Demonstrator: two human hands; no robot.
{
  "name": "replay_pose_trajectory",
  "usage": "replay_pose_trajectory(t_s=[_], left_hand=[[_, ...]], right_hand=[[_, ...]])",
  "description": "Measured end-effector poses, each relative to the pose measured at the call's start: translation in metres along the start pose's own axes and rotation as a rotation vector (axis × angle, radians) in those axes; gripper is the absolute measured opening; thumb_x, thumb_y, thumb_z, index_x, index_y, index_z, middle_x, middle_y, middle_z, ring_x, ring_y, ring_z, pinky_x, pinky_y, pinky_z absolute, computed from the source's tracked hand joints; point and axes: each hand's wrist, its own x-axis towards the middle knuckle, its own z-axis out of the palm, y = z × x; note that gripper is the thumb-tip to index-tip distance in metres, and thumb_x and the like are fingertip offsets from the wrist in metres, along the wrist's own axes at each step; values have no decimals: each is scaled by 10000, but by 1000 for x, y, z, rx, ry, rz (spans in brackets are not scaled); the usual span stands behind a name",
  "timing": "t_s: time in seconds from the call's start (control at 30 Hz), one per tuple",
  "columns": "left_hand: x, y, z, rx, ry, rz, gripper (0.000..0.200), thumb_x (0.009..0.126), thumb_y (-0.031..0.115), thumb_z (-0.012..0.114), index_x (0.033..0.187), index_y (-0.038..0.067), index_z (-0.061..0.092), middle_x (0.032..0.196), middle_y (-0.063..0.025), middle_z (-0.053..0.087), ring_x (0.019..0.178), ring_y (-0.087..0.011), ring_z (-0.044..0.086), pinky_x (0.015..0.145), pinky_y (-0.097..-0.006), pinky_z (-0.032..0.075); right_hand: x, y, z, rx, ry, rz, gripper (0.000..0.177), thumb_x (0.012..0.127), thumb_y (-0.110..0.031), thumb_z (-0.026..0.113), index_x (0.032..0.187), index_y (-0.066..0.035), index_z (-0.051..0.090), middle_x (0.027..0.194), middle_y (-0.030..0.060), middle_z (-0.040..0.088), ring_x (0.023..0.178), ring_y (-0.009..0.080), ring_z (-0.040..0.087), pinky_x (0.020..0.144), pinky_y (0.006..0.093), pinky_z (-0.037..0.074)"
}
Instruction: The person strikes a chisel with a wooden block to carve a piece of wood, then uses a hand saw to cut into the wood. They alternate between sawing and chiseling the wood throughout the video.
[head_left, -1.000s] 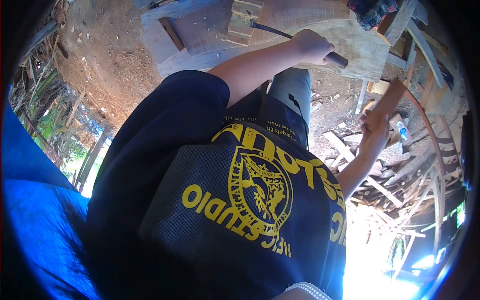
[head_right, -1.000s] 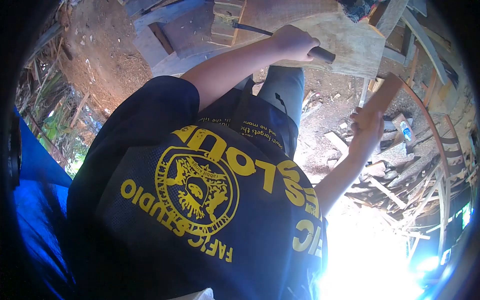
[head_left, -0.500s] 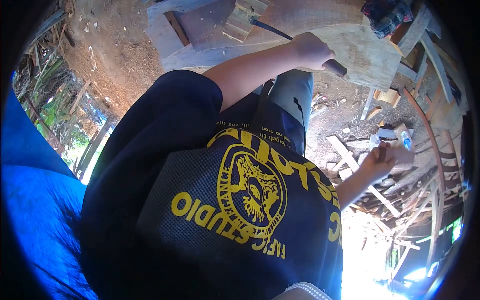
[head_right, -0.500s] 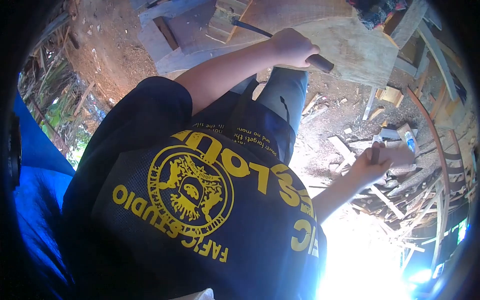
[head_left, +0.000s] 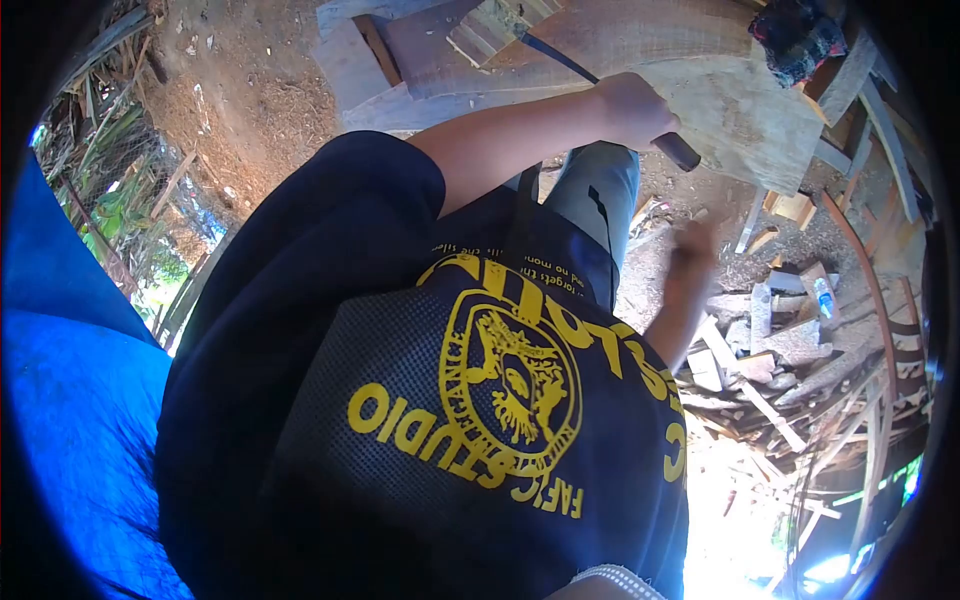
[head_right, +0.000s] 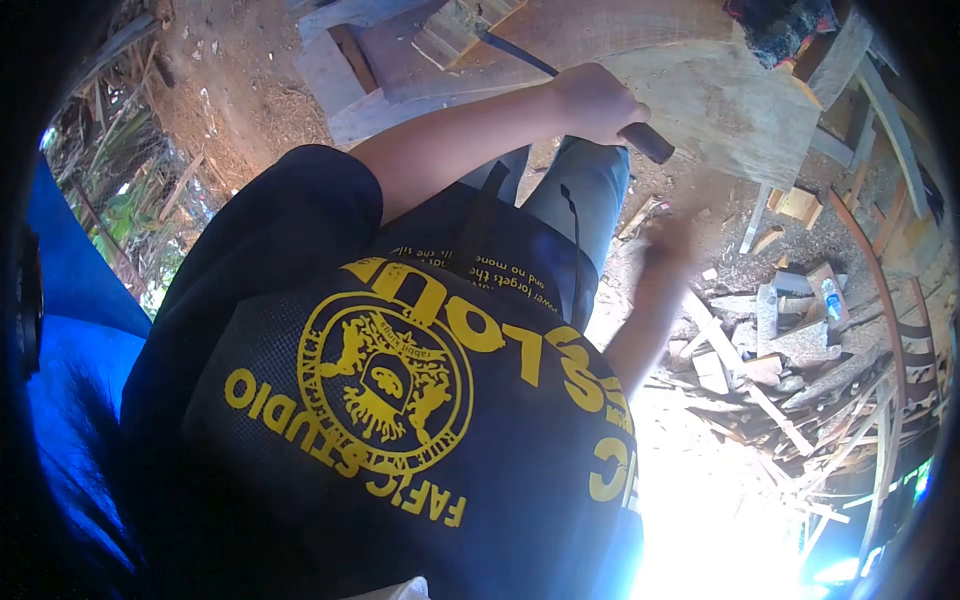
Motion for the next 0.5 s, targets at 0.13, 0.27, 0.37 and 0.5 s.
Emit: replay_pose_trajectory(t_s=[0.13,0.27,0.37,0.5], left_hand=[[-15,-17,-10,92,-66,68,239,753,297,661,953,167,647,702,-72,661,668,-270,667,591,-419,520],[-39,16,-32,33,-85,19,262,743,287,674,972,165,642,750,-71,670,695,-256,675,584,-430,524],[-70,20,-30,-50,108,-79,278,739,300,686,975,160,645,758,-75,668,703,-257,674,583,-429,528],[-111,-42,-30,-61,507,-604,343,748,358,684,974,101,660,845,-111,676,803,-270,675,684,-428,538]], right_hand=[[-41,-35,38,339,-55,434,351,954,-308,480,1006,37,510,785,140,594,454,148,426,370,226,299],[-24,-8,-61,600,137,315,370,966,-294,442,1143,31,430,903,176,570,604,188,513,402,211,365],[-23,3,-106,785,256,165,362,973,-306,424,1181,-9,414,904,170,542,639,190,503,406,213,368],[-33,9,-105,757,256,264,348,974,-313,417,1185,-36,403,905,156,532,634,190,493,422,211,367]])
